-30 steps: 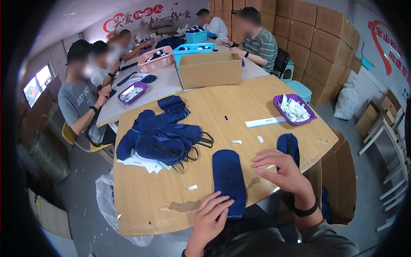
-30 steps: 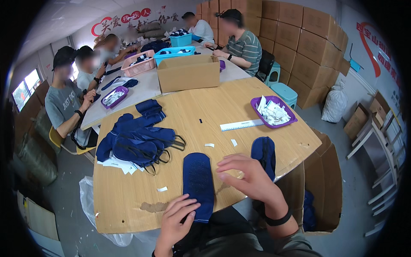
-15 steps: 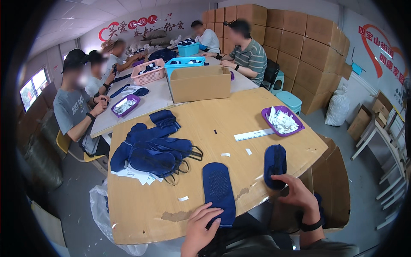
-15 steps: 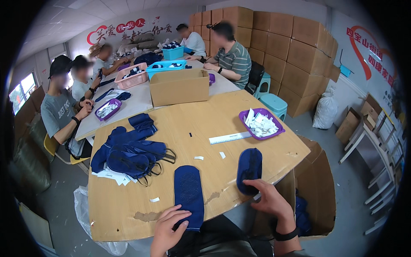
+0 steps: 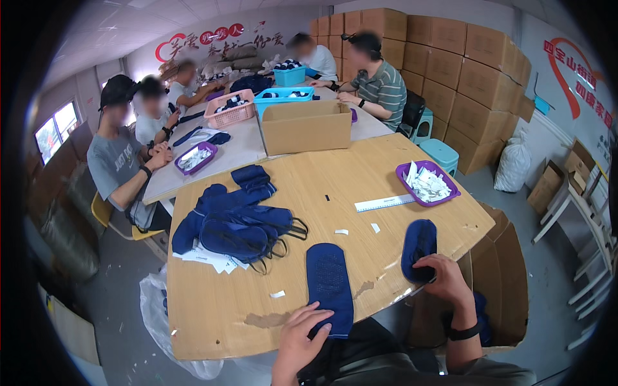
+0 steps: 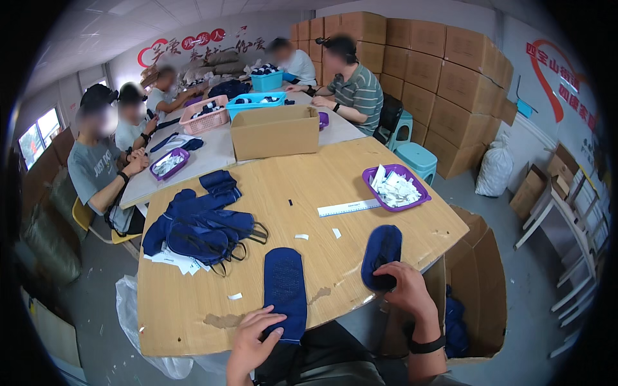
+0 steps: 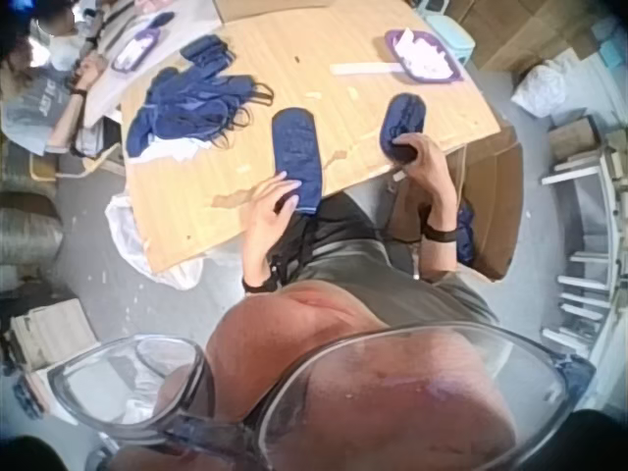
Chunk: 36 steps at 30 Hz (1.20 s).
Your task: Folding and assembling blue fabric shoe components at a workstation.
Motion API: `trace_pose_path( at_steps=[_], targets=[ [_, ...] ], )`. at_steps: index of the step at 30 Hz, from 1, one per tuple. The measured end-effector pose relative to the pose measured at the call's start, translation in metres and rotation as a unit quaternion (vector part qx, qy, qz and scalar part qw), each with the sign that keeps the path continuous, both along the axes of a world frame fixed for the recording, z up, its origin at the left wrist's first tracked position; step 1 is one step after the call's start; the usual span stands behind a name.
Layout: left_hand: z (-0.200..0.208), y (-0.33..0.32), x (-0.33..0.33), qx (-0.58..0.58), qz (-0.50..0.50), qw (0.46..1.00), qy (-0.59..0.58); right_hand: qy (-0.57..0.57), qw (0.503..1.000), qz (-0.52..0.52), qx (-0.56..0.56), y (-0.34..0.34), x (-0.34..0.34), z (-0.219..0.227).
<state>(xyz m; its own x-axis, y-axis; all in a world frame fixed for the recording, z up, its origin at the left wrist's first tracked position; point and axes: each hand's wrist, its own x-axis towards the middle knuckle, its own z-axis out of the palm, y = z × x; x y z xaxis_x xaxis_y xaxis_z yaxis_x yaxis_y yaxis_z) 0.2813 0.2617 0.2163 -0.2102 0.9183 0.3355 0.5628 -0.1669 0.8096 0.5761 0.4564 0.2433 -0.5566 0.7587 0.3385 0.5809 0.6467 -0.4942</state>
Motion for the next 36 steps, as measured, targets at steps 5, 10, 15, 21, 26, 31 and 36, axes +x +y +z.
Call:
trace_pose_path(
  at_steps=[5, 10, 15, 21, 26, 31, 36],
  targets=[
    [0.000, 0.001, 0.000, 0.002, -0.006, 1.000, -0.005, 0.022, 0.993, -0.055, -0.107, -0.005, -0.005, -0.001],
    [0.002, 0.001, 0.001, 0.009, 0.002, 1.000, 0.013, 0.046, 0.984, -0.057, -0.161, -0.010, -0.018, -0.002],
    [0.000, 0.001, 0.007, 0.030, 0.020, 0.999, 0.039, 0.171, 0.957, -0.116, -0.203, -0.011, -0.021, -0.004],
    [-0.011, -0.005, 0.001, 0.106, 0.077, 0.990, -0.056, 0.349, 0.894, -0.060, -0.275, -0.017, -0.032, -0.003],
    [0.007, -0.006, 0.027, 0.133, 0.059, 0.989, -0.002, 0.446, 0.831, 0.015, -0.333, -0.050, -0.056, 0.012],
    [0.013, 0.007, 0.052, 0.183, 0.002, 0.981, 0.061, 0.450, 0.806, 0.122, -0.364, -0.089, -0.090, 0.021],
    [0.004, 0.009, 0.054, 0.197, 0.020, 0.980, 0.033, 0.392, 0.810, 0.273, -0.340, -0.100, -0.101, 0.011]
  ],
)
